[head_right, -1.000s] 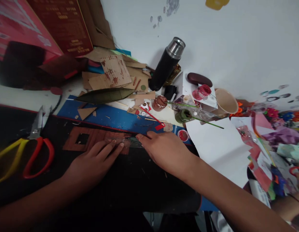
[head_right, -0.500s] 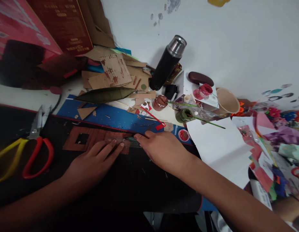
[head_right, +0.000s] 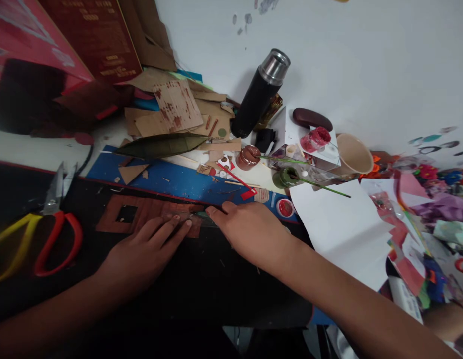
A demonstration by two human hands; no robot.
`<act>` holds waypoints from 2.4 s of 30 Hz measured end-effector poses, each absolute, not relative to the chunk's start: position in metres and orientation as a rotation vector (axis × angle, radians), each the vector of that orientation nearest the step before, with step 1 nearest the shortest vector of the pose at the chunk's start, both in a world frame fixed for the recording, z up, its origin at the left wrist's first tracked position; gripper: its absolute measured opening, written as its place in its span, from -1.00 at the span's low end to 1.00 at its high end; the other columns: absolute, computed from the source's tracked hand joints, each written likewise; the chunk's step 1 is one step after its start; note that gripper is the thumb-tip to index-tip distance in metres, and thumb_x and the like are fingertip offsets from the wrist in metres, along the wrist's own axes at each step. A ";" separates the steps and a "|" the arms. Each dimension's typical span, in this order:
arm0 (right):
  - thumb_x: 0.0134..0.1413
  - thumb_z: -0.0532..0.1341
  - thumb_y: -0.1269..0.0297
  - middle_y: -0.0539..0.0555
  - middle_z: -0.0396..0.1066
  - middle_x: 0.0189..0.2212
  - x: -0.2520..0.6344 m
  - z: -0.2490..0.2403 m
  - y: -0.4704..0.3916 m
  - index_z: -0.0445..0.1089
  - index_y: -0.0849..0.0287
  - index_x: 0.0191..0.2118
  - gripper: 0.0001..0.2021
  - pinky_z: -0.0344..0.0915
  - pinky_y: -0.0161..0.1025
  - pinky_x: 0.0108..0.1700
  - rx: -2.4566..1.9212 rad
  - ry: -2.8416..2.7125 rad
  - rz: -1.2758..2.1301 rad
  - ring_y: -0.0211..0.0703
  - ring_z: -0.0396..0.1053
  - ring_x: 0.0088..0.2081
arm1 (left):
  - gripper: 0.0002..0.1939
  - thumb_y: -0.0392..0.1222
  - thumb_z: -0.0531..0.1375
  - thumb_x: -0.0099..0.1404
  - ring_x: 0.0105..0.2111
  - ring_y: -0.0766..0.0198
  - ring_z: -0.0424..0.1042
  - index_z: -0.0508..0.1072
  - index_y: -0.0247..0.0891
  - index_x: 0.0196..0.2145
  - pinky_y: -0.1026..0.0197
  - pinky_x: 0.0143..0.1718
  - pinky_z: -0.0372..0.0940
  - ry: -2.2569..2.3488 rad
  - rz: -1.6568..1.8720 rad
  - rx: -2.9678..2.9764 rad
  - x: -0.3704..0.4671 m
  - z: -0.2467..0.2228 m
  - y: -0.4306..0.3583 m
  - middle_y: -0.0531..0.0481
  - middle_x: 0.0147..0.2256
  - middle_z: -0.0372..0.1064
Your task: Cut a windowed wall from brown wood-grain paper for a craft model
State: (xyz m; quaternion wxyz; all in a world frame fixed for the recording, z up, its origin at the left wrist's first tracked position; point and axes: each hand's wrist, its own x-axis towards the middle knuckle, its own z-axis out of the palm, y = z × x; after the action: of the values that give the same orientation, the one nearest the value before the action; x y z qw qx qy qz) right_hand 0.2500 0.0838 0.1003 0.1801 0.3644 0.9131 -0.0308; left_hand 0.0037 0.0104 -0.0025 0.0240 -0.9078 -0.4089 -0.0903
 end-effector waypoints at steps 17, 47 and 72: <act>0.35 0.21 0.41 0.09 0.55 -0.18 0.247 0.100 0.093 0.39 0.12 0.28 -0.57 0.10 -0.21 -0.43 0.931 2.601 -0.114 -0.19 0.47 -0.41 | -0.42 -0.50 0.12 0.23 0.04 -0.07 0.43 0.46 -0.40 0.21 0.12 -0.27 0.50 -1.214 -0.336 -2.780 0.005 -0.002 0.012 -0.27 0.06 0.51; 0.35 0.23 0.39 0.04 0.55 -0.22 0.240 0.105 0.087 0.43 0.07 0.25 -0.61 -0.01 -0.17 -0.46 1.014 2.608 -0.097 -0.18 0.46 -0.42 | -0.44 -0.46 0.13 0.27 0.03 -0.02 0.45 0.48 -0.35 0.22 0.18 -0.30 0.52 -1.232 -0.337 -2.761 0.005 0.000 0.013 -0.24 0.04 0.53; 0.30 0.18 0.50 0.15 0.54 -0.18 0.220 0.108 0.094 0.36 0.22 0.27 -0.55 0.03 -0.18 -0.48 0.867 2.531 -0.077 -0.11 0.51 -0.38 | -0.44 -0.48 0.17 0.24 0.04 -0.05 0.43 0.49 -0.41 0.20 0.13 -0.25 0.53 -1.222 -0.349 -2.799 0.005 0.002 0.014 -0.26 0.04 0.51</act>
State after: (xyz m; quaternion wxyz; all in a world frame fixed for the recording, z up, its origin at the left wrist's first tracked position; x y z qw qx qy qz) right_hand 0.2200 0.0938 0.1084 0.2303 0.3150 0.9203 -0.0280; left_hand 0.0047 0.0142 0.0016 0.0337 -0.9100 -0.3974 -0.1134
